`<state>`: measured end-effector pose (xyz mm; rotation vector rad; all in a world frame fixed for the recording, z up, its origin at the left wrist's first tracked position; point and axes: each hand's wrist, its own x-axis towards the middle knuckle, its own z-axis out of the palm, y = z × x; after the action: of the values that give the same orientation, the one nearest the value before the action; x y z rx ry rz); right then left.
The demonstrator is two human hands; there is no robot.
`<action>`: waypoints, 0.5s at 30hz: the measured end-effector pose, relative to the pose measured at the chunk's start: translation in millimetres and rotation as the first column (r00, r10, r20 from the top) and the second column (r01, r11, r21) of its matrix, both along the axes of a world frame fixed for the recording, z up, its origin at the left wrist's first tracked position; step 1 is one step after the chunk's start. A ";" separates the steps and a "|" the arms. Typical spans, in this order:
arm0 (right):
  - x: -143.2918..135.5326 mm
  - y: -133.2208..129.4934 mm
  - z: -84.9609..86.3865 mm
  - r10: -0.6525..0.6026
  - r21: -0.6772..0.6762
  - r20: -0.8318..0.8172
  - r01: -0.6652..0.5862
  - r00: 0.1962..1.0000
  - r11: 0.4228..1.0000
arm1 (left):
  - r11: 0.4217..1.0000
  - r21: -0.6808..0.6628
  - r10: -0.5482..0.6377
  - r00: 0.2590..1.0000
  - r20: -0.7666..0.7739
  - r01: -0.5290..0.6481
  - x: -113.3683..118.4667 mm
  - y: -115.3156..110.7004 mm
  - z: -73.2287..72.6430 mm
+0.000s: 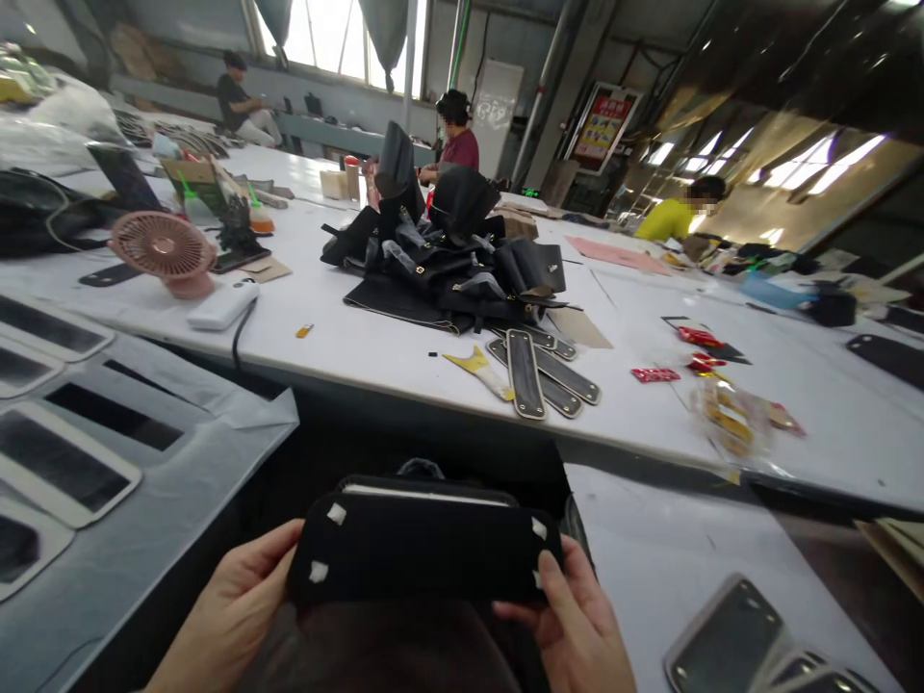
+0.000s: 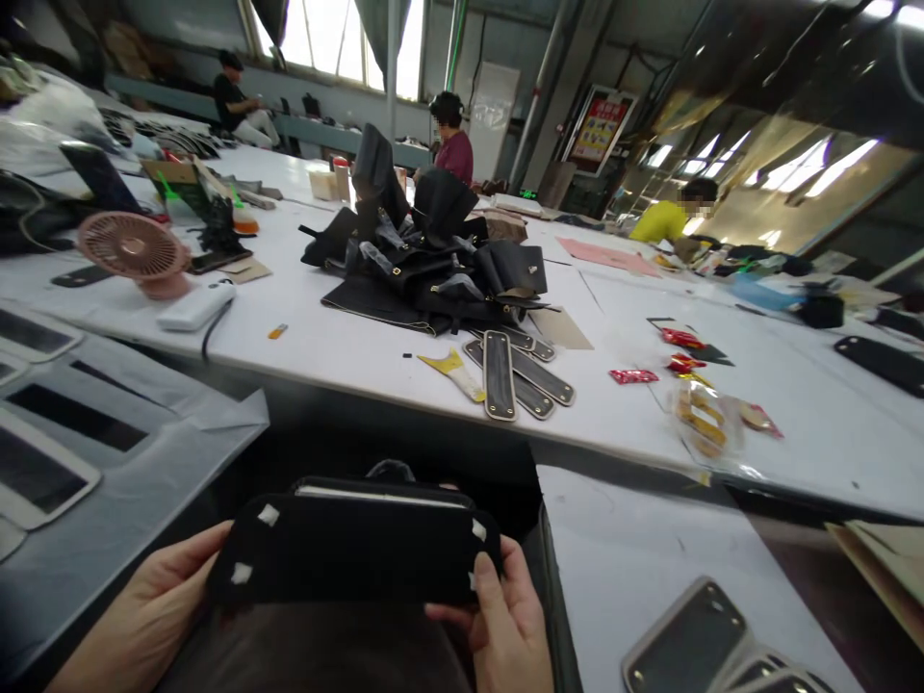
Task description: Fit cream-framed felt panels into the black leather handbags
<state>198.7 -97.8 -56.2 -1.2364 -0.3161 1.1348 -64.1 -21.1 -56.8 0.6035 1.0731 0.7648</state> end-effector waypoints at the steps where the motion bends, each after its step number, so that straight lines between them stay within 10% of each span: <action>1: -2.1 1.3 -5.7 -0.005 -0.027 -0.014 0.005 1.000 1.000 | 0.998 -0.031 0.052 0.999 0.014 -0.052 -0.9 -2.3 -3.1; 5: 3.5 8.6 -20.3 -0.005 -0.115 -0.057 -0.001 0.998 0.993 | 0.984 -0.078 0.164 0.987 -0.001 -0.163 -2.1 -2.6 -17.1; 15: 46.3 21.6 -51.4 0.165 -0.392 0.360 -0.012 0.918 0.920 | 0.962 0.233 0.007 0.836 -0.549 0.145 2.9 24.6 -23.3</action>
<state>244.9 -76.2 -107.7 -1.8201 -0.4666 1.0541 -61.2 3.5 -80.1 1.1361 1.4736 0.6915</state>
